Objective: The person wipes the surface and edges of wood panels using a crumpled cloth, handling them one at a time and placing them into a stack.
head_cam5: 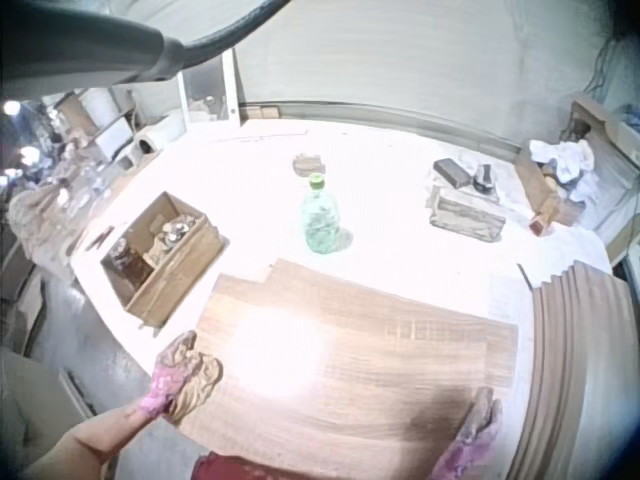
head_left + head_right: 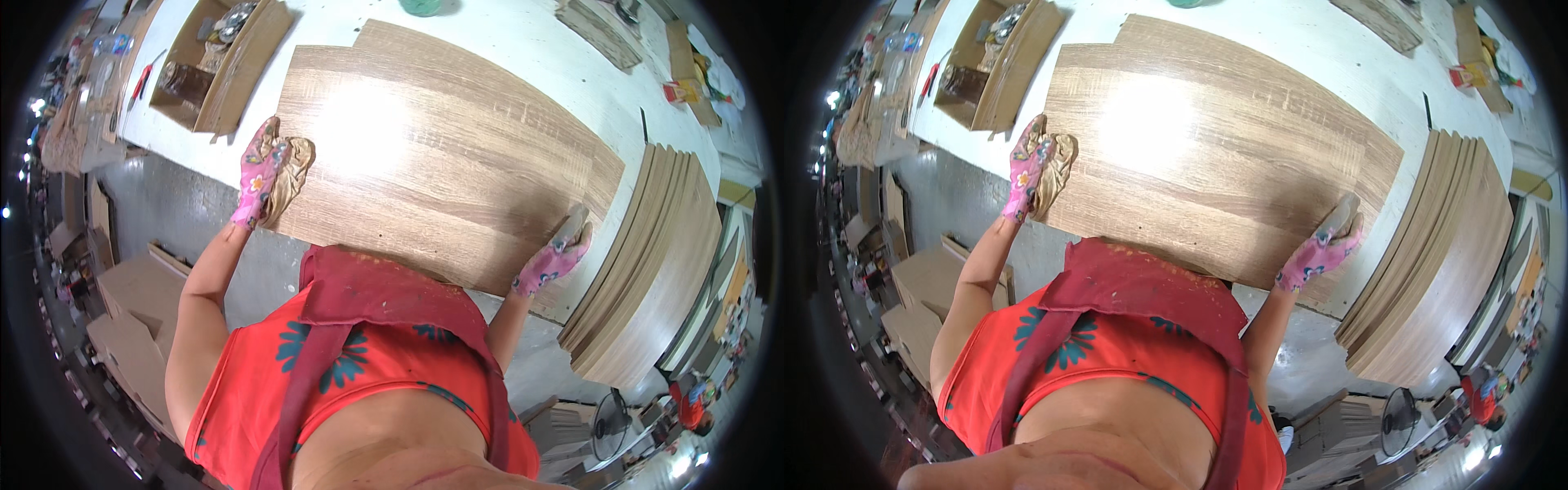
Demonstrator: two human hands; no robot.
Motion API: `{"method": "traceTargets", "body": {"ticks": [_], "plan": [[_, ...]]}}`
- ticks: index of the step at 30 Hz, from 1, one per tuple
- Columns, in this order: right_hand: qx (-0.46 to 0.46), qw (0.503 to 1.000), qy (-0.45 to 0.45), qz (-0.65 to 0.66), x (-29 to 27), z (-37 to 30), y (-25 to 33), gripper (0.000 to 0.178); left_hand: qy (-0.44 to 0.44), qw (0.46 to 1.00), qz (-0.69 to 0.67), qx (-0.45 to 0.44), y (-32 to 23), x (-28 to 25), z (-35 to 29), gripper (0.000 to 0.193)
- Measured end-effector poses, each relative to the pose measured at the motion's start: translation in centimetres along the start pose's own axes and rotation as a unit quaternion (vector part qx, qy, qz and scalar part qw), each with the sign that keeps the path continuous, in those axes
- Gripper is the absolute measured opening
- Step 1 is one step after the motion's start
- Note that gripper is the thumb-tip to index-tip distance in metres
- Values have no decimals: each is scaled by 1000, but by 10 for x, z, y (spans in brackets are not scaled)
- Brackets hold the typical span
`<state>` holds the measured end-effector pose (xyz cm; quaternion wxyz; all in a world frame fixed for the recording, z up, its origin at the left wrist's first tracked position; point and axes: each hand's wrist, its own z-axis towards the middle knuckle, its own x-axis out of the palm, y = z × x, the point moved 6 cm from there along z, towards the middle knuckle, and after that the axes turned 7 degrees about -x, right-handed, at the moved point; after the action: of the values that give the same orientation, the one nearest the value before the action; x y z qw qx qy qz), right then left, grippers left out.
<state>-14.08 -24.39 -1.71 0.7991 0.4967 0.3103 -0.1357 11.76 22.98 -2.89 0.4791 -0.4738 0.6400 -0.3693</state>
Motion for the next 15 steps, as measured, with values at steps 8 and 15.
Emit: {"method": "traceTargets", "body": {"ticks": [8, 15], "plan": [[-33, 999, -6, 10, -4, -4, -2, 41, -213, 917, -324, -90, 49, -152, -46, 41], [-51, 999, 8, 17, 1, -3, -11, 39, -195, 939, 282, -5, -3, -90, -63, 48]]}}
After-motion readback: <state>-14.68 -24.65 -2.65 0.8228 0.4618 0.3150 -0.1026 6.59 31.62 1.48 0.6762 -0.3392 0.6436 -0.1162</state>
